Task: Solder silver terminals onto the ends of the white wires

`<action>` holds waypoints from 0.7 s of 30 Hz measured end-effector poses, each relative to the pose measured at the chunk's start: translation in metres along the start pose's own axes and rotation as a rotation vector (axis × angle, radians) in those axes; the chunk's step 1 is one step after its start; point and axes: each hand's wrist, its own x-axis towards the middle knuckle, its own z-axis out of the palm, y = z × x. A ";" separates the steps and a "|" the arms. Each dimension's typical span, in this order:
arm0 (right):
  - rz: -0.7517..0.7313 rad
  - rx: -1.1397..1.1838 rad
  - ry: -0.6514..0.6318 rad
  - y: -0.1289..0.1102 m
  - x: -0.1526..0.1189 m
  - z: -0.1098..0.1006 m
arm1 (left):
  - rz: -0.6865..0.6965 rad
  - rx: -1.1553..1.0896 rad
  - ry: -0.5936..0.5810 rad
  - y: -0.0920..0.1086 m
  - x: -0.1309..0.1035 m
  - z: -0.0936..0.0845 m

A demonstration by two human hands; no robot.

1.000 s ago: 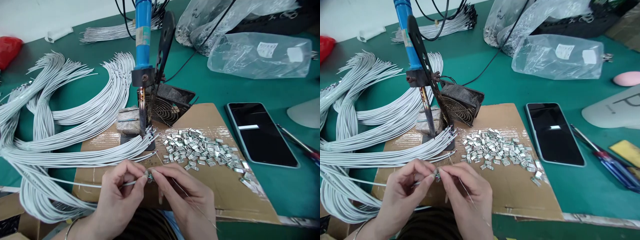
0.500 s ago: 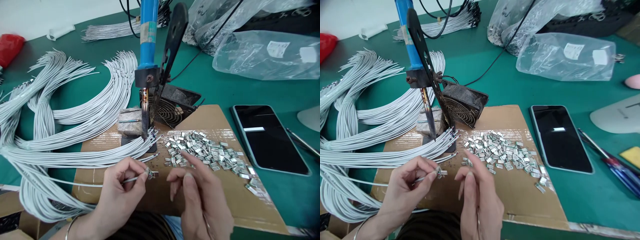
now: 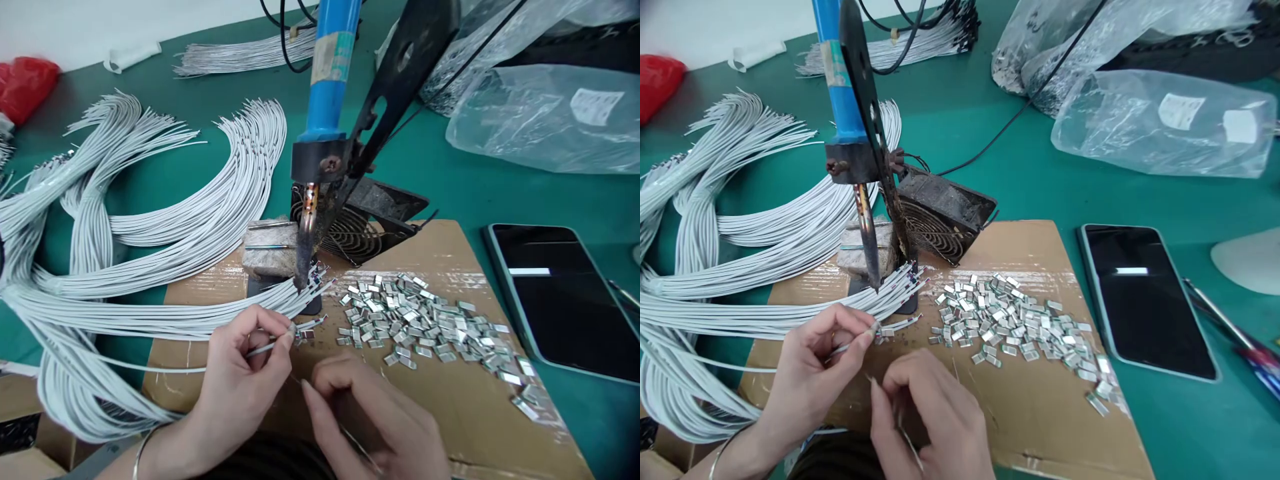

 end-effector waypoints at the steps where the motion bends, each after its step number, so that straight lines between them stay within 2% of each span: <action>1: -0.020 0.006 0.055 -0.001 0.002 0.002 | -0.008 0.004 0.007 -0.001 0.001 0.000; 3: -0.044 -0.008 0.130 -0.001 0.005 0.004 | -0.003 -0.004 0.022 -0.004 0.003 0.001; 7: 0.016 -0.051 0.272 0.006 0.009 0.006 | 0.036 -0.085 0.055 -0.011 0.006 0.003; 10: -0.025 -0.067 0.240 0.011 0.012 0.010 | 0.022 -0.083 0.059 -0.010 0.010 0.004; 14: 0.090 0.002 0.305 0.002 0.018 0.020 | 0.009 -0.052 0.058 -0.007 0.013 0.005; 19: 0.233 0.222 0.374 -0.009 0.028 0.024 | 0.034 -0.036 0.095 -0.010 0.015 0.007; 21: 0.195 0.230 0.336 -0.004 0.031 0.020 | 0.035 -0.028 0.108 -0.007 0.016 0.008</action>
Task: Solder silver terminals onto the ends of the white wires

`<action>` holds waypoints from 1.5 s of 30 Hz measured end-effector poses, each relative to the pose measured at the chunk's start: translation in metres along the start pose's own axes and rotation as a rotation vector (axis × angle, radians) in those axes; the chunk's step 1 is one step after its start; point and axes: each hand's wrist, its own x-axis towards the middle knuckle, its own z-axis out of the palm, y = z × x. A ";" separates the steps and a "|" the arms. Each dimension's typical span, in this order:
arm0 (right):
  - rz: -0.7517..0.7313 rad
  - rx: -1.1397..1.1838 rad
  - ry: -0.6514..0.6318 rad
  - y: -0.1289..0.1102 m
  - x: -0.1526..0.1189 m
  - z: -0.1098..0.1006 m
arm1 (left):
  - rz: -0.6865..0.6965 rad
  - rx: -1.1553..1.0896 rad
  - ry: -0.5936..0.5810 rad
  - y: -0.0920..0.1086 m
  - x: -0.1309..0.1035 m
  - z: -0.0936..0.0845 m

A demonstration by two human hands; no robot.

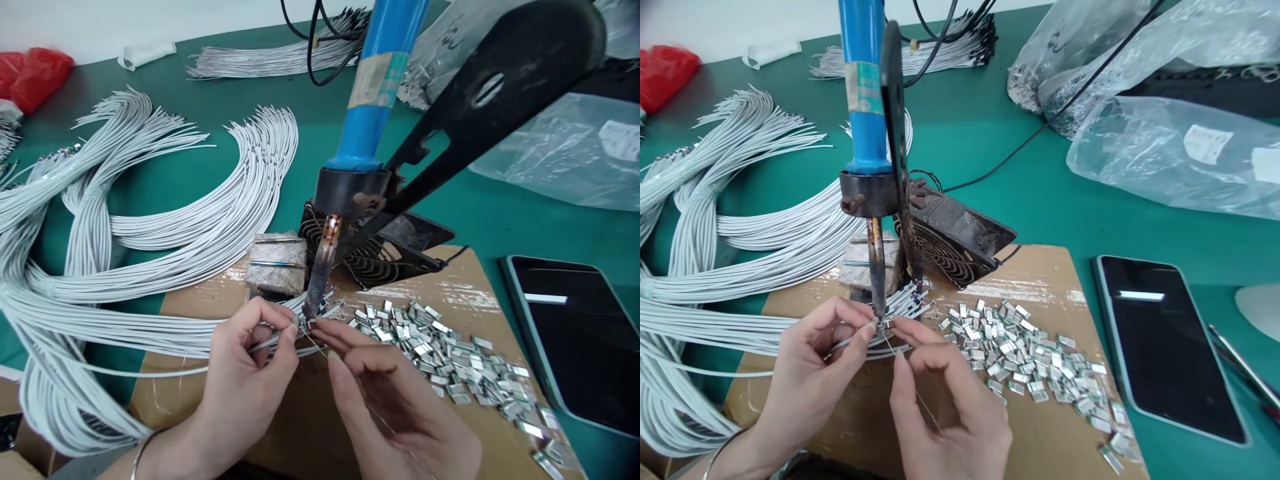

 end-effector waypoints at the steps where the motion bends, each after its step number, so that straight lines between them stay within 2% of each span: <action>1: -0.045 -0.009 -0.043 0.003 0.003 -0.003 | -0.002 0.005 0.003 0.002 0.001 0.000; 3: -0.128 -0.027 -0.121 0.010 0.008 -0.009 | -0.017 0.013 -0.007 0.009 0.004 0.001; 5: -0.152 -0.026 -0.145 0.015 0.011 -0.013 | -0.031 0.011 -0.026 0.014 0.008 0.001; 19: -0.176 -0.015 -0.103 0.012 0.013 -0.009 | -0.006 -0.017 -0.017 0.024 0.013 0.004; 37: -0.222 -0.036 -0.103 0.012 0.013 -0.012 | -0.014 -0.013 -0.034 0.026 0.013 0.001; 45: -0.206 -0.016 -0.087 0.013 0.014 -0.007 | 0.007 0.025 -0.037 0.024 0.011 -0.002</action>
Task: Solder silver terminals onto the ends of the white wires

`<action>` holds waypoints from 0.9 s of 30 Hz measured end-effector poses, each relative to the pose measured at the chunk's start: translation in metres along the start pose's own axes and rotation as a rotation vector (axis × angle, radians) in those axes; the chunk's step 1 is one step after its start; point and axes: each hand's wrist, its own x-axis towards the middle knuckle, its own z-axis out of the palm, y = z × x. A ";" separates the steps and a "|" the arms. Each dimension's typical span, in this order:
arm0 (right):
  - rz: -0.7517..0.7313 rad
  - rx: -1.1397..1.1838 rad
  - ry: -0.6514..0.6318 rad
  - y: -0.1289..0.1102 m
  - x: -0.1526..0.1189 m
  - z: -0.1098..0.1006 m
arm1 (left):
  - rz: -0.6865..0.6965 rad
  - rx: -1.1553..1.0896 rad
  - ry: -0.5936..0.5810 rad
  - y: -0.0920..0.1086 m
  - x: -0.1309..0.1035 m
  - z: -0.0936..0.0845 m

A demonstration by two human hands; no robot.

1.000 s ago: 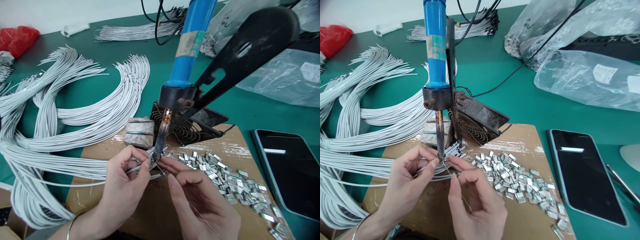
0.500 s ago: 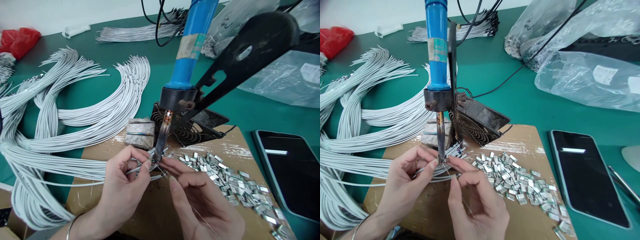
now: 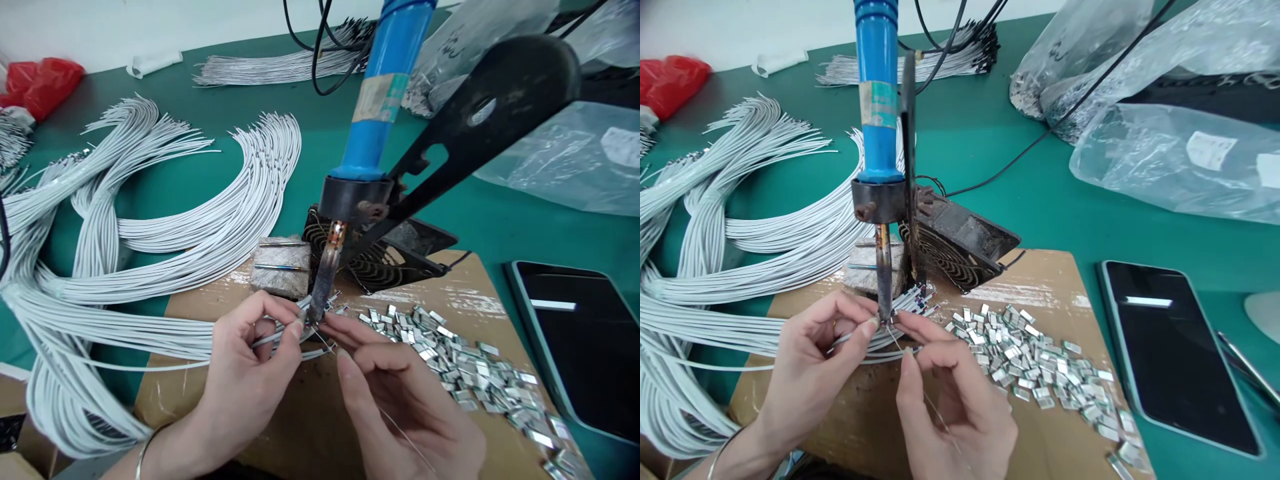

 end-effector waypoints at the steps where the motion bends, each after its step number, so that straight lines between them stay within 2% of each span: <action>1: -0.003 0.009 -0.002 0.000 0.000 0.000 | -0.002 0.000 -0.004 -0.001 0.000 0.000; 18: 0.010 0.045 0.028 -0.001 -0.002 0.003 | -0.009 0.021 -0.002 -0.001 0.002 -0.001; 27: 0.006 0.037 0.048 0.000 -0.003 0.005 | -0.011 -0.047 -0.010 -0.015 -0.005 -0.001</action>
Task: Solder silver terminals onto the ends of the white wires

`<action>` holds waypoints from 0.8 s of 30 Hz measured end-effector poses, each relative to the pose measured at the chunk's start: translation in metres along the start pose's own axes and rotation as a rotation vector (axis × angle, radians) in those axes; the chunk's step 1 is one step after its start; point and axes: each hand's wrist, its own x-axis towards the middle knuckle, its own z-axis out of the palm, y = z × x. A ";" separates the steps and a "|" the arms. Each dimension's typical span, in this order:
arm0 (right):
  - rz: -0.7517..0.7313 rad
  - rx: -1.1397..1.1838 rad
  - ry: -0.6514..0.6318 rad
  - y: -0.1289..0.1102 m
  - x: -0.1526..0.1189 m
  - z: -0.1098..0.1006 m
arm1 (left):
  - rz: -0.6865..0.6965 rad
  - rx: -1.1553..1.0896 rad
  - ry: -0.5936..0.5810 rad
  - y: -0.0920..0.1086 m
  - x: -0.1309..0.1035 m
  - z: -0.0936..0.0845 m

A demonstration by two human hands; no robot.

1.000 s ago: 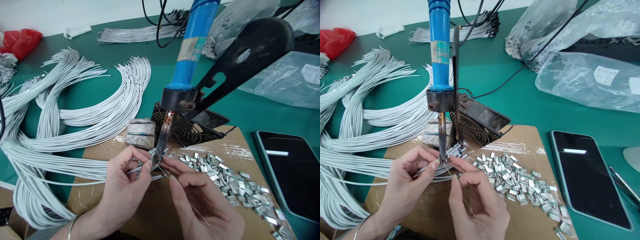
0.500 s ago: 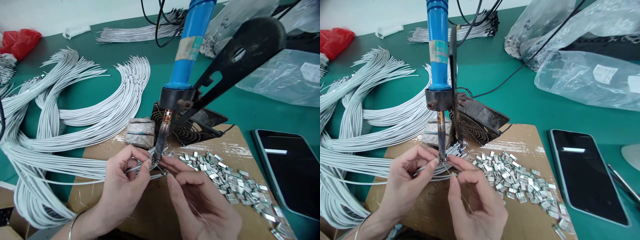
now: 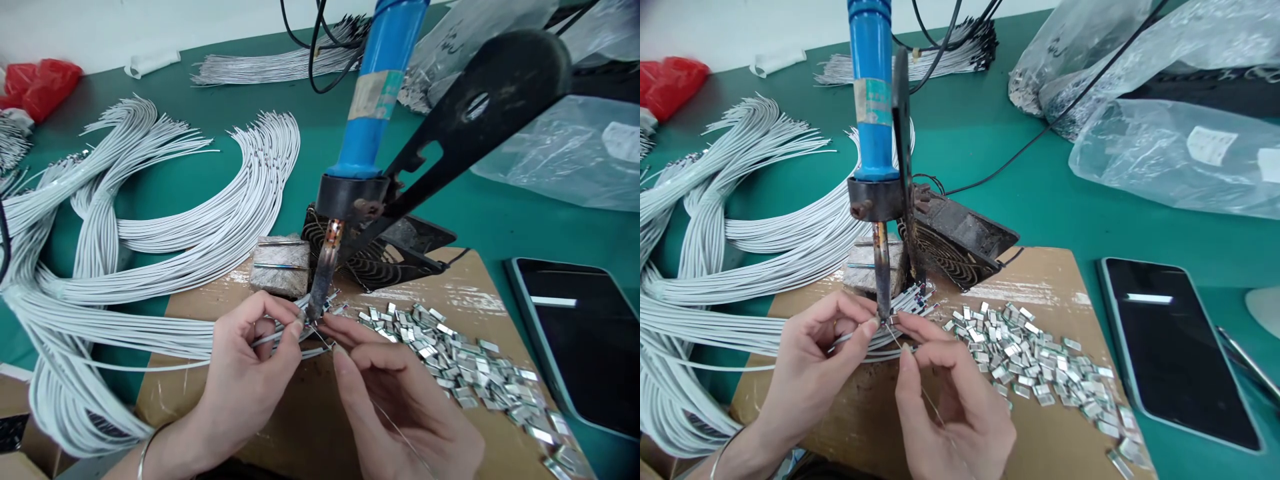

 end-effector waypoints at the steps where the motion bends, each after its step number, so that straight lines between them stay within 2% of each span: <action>1: 0.000 0.003 -0.003 0.000 0.000 0.000 | -0.002 0.000 0.001 0.000 -0.001 0.000; 8: -0.018 0.002 0.007 -0.003 -0.001 0.001 | 0.000 0.052 0.005 0.010 0.003 0.001; 15: -0.010 -0.022 -0.012 -0.003 -0.001 0.000 | 0.035 0.009 0.016 0.002 0.001 0.000; 24: 0.004 -0.020 0.036 -0.005 -0.002 0.002 | 0.038 0.065 0.008 0.014 0.006 0.001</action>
